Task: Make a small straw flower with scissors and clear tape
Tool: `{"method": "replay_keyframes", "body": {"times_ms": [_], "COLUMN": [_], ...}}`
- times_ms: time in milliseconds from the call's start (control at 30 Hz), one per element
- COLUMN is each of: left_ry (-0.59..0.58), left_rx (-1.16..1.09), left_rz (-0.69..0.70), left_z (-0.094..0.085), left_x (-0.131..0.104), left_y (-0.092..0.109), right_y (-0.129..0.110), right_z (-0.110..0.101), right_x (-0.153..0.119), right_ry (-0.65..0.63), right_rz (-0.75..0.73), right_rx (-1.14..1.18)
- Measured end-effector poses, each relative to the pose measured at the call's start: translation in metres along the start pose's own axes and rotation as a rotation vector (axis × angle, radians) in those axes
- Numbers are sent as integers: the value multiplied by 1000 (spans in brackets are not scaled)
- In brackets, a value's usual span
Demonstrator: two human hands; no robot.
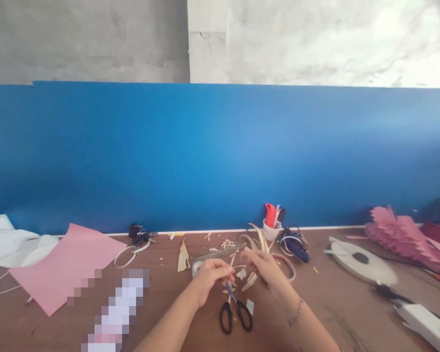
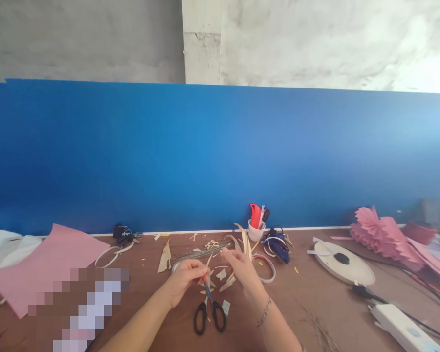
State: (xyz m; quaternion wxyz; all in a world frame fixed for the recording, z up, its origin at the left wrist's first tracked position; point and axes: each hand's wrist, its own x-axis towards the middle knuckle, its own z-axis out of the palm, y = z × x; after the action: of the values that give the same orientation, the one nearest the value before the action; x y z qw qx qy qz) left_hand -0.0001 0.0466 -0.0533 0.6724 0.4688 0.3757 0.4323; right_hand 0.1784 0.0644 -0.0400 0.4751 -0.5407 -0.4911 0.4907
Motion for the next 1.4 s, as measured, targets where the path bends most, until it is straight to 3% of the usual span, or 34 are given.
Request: {"method": "replay_keyframes", "body": {"times_ms": [100, 200, 500, 867, 1033, 1200, 1400], "left_ry": [-6, -35, 21, -106, -44, 6, 92], "left_rx": [-1, -7, 143, 136, 107, 125, 116], "left_rz": [-4, -14, 29, 59, 51, 35, 35], "left_z": [0, 1, 3, 10, 6, 1, 0], "left_x": [1, 0, 0, -4, -1, 0, 1], "left_y": [-1, -1, -3, 2, -1, -3, -5], "right_y": [-3, -8, -5, -7, -11, -13, -8], "right_z": [13, 23, 24, 28, 28, 29, 29], "right_x": [-10, -19, -17, -20, -23, -24, -21], "right_ry": [-220, -315, -197, -213, -255, -205, -224], "right_rz": [5, -30, -134, -113, -102, -31, -30], "right_rx": [51, 122, 47, 113, 141, 188, 103]}}
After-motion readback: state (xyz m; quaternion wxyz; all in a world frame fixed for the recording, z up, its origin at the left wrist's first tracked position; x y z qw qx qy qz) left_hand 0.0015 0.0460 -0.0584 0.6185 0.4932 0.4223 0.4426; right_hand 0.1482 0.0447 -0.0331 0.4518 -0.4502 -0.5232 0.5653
